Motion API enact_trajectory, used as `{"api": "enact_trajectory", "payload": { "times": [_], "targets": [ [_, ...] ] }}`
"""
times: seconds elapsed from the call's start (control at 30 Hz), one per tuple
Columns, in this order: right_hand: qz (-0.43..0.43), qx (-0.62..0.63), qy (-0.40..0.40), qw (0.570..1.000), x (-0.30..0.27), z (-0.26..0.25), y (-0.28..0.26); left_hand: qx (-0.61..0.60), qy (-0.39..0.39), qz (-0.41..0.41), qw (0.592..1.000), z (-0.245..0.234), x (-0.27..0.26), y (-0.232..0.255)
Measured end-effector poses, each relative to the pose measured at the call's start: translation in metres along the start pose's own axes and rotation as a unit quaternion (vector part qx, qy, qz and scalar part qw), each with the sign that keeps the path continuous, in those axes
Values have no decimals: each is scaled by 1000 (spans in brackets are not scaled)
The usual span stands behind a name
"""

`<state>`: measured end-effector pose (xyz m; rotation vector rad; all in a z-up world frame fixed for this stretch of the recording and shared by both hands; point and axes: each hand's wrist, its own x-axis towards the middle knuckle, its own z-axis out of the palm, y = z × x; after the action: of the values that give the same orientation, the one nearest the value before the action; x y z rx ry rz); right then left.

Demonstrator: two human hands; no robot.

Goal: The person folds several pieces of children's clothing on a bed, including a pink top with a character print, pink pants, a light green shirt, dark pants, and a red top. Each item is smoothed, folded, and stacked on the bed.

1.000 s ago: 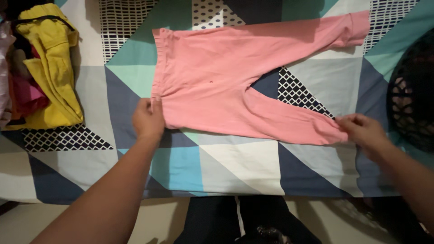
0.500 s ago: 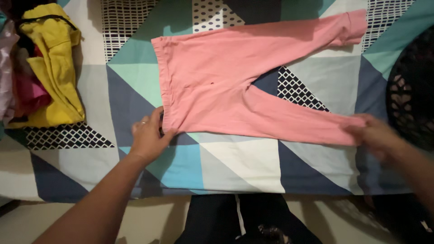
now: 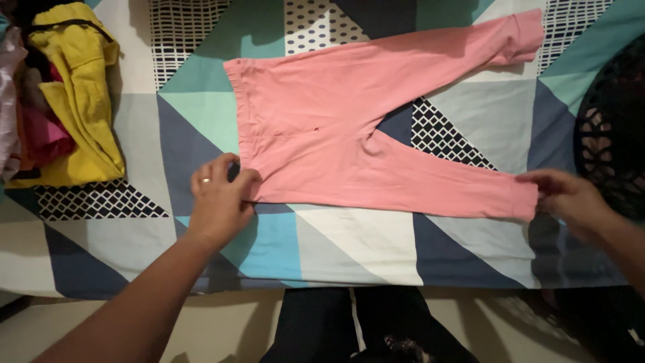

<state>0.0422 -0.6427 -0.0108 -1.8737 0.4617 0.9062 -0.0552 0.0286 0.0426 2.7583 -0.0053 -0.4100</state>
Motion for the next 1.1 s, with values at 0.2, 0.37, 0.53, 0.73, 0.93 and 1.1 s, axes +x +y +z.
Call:
{"api": "enact_trajectory", "payload": {
  "times": [0.2, 0.37, 0.53, 0.73, 0.93, 1.1],
  "targets": [
    [91, -181, -19, 979, -9, 11, -24, -29, 33, 14, 999, 5, 9, 0],
    [48, -344, 22, 937, 2, -6, -44, -84, 98, 19, 991, -6, 18, -19],
    [-55, -160, 173, 970, 63, -47, -73, -374, 42, -95, 922, -22, 84, -58],
    [-135, -67, 109, 983, 213, -63, -156, -644, -48, -335, 686, -29, 169, -57],
    [-130, 2, 152, 980, 212, -28, -184, -472, 42, -335, 814, -11, 154, -24],
    [-236, -72, 146, 958, 166, -3, -212, -396, 156, -283, 860, 4, 128, -28]
  ]
}}
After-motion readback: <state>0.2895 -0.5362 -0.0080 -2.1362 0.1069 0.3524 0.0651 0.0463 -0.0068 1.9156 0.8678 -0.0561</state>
